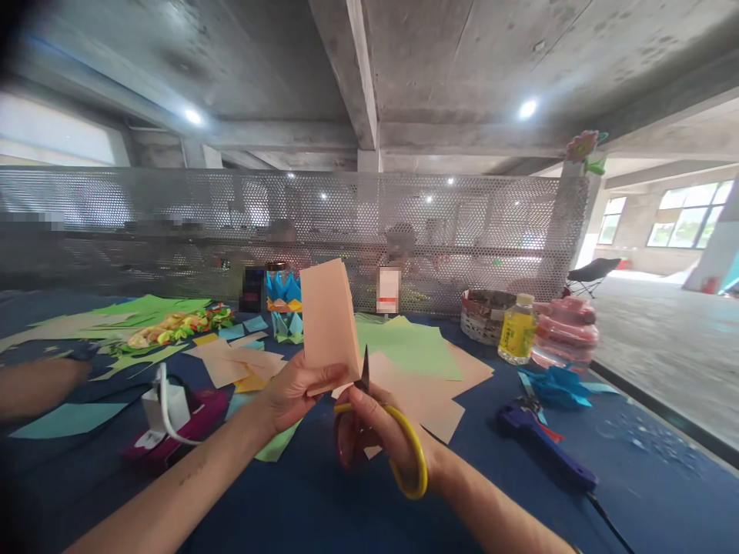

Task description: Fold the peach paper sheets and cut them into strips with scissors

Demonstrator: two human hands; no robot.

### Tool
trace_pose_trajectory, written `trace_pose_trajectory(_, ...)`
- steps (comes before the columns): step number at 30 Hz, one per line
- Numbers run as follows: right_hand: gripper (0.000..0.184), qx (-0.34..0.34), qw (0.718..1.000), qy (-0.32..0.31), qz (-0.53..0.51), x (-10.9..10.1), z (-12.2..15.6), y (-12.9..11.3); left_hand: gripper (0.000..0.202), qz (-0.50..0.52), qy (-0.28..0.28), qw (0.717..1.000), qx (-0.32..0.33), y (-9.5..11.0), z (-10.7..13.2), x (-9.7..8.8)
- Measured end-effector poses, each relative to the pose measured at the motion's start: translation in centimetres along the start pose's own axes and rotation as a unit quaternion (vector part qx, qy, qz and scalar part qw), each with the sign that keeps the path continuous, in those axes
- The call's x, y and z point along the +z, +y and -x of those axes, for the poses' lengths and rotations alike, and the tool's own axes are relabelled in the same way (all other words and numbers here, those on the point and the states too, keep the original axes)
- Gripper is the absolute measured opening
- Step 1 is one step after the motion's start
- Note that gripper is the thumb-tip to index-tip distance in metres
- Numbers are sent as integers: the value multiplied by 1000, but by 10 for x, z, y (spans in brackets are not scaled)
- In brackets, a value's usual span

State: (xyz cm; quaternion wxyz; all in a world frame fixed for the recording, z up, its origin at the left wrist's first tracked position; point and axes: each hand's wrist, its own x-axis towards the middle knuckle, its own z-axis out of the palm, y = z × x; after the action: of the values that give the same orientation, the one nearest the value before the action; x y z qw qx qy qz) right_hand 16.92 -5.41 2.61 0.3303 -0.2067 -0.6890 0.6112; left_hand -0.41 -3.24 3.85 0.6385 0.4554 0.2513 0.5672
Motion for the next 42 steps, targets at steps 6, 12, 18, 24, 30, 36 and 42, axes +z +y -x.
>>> trace_pose_trajectory(6, 46, -13, 999, -11, -51, -1, -3, 2, 38, -30, 21, 999, 32, 2, -2, -5)
trace_pose_trajectory(12, 50, -27, 997, -2, -70, -3, -3, 2, 45, -33, 44, 998, 44, 4, -4, -6)
trace_pose_trajectory(18, 45, -13, 999, 3, -47, -4, -2, 4, 42, -63, 30, 996, 51, 4, -1, -3)
trace_pose_trajectory(24, 43, -8, 999, -6, -34, -6, -1, 1, 37, -43, 32, 998, 36, 5, 2, 1)
trace_pose_trajectory(30, 40, -8, 1000, 4, -20, -6, -2, 5, 33, -4, 75, 997, 37, 1, -2, 0)
trace_pose_trajectory(36, 41, -14, 1000, 1, -13, -5, -2, 4, 33, -41, 73, 996, 32, -1, 0, 2)
trace_pose_trajectory(42, 38, -33, 999, 11, -15, -5, -2, 6, 35, -47, 58, 997, 35, -1, 1, 2)
